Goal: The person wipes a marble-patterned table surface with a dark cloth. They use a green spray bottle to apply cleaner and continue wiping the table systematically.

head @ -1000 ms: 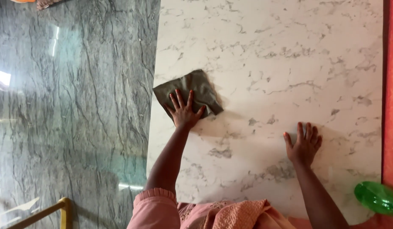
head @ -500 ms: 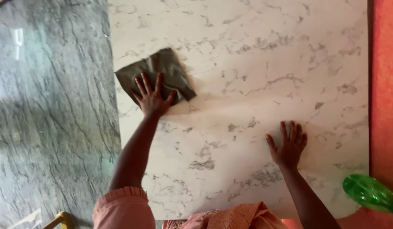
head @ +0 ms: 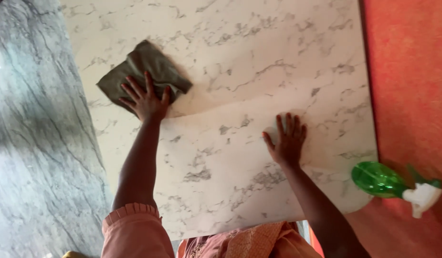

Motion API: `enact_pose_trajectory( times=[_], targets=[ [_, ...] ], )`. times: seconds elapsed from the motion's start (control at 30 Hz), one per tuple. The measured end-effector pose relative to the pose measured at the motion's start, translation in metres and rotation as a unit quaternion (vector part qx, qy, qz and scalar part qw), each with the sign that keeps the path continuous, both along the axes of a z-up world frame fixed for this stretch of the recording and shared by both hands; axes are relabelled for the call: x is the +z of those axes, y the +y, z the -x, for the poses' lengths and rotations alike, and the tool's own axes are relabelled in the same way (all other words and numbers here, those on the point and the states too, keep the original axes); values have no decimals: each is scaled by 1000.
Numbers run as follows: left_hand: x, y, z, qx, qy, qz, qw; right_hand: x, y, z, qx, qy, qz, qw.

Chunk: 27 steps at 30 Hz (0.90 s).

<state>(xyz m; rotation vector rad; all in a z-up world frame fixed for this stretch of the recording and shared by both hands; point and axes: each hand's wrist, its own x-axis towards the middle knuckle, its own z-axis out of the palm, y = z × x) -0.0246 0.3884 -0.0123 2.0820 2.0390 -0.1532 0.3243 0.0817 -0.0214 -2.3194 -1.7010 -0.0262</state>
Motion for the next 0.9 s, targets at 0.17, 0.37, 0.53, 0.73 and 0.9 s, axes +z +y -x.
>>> enact_pose_trajectory(
  times=[0.17,0.37,0.53,0.73,0.9],
  targets=[
    [14,-28,-115,-73,12,39,997,2,0,-4,1,37,10,999],
    [31,-98,-289,-258,-7,94,962,-3,-7,-11,7,136,-38,990],
    [34,-144,-396,-371,-32,86,924,-6,-9,-9,12,128,17,992],
    [41,-146,-459,-445,-35,81,891,-11,5,-19,-6,84,57,995],
    [42,-127,-477,-476,-29,78,876,-17,-2,-20,-6,67,58,996]
  ],
)
